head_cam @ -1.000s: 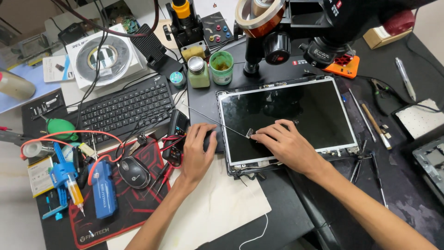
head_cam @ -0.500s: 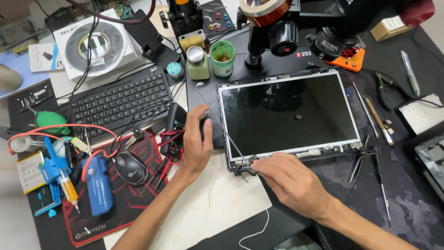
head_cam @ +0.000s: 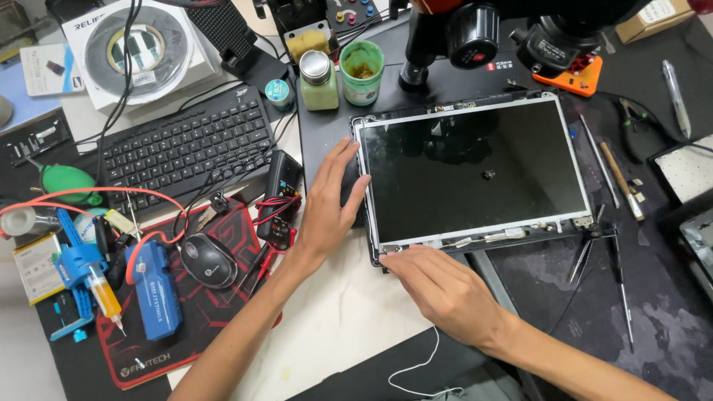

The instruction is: The person works on a disassembled laptop screen assembly on a repair workbench. They use a screwdriver to unscrew components, pick up and handle small screws, pry at the screen bezel edge, and reposition the screen panel while manipulating its hinge and cable area.

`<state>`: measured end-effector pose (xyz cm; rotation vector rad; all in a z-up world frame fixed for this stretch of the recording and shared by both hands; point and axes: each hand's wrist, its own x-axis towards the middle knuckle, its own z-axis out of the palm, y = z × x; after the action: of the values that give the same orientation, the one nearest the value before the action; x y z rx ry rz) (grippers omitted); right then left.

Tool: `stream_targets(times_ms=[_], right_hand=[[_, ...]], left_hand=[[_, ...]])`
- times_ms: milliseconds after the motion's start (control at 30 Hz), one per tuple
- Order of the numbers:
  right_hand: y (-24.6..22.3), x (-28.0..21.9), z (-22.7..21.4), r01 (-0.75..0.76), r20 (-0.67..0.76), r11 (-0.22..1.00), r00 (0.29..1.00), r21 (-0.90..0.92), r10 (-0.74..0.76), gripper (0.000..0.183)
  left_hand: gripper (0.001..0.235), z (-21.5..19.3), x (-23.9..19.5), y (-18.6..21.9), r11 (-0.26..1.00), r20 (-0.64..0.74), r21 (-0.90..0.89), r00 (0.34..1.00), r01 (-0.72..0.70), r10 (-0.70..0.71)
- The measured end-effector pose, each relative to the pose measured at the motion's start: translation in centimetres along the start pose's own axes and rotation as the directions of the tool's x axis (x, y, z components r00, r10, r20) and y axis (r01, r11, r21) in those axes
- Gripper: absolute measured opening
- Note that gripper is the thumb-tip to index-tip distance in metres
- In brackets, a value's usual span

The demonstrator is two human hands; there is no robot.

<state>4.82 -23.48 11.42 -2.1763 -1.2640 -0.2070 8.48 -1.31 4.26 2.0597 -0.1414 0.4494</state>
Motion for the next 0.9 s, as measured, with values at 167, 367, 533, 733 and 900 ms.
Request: stream_targets(times_ms=[167, 367, 533, 733, 900], right_hand=[[0.3, -0.1, 0.2, -0.025, 0.044, 0.999, 0.999, 0.028, 0.024, 0.035], [0.4, -0.2, 0.4, -0.012, 0.066, 1.0, 0.998, -0.003, 0.013, 0.036], [0.5, -0.5, 0.5, -0.002, 0.11, 1.0, 0.994, -0.012, 0.003, 0.037], [0.8, -0.7, 0.8, 0.035, 0.155, 0.998, 0.988, -0.053, -0.026, 0.044], [0.7, -0.5, 0.8, 0.05, 0.177, 0.996, 0.983, -0.075, -0.036, 0.045]], left_hand=[[0.043, 0.3, -0.2, -0.7, 1.0, -0.021, -0.004, 0.999, -0.024, 0.024], [0.038, 0.4, -0.3, -1.1, 0.996, -0.01, 0.058, 0.998, -0.063, 0.063], [0.035, 0.8, -0.4, -1.4, 0.995, 0.014, 0.086, 0.998, -0.059, 0.058], [0.034, 0.8, -0.5, -1.5, 0.991, 0.008, 0.122, 0.998, -0.063, 0.062], [0.034, 0.7, -0.4, -1.4, 0.992, 0.013, 0.117, 0.999, -0.051, 0.05]])
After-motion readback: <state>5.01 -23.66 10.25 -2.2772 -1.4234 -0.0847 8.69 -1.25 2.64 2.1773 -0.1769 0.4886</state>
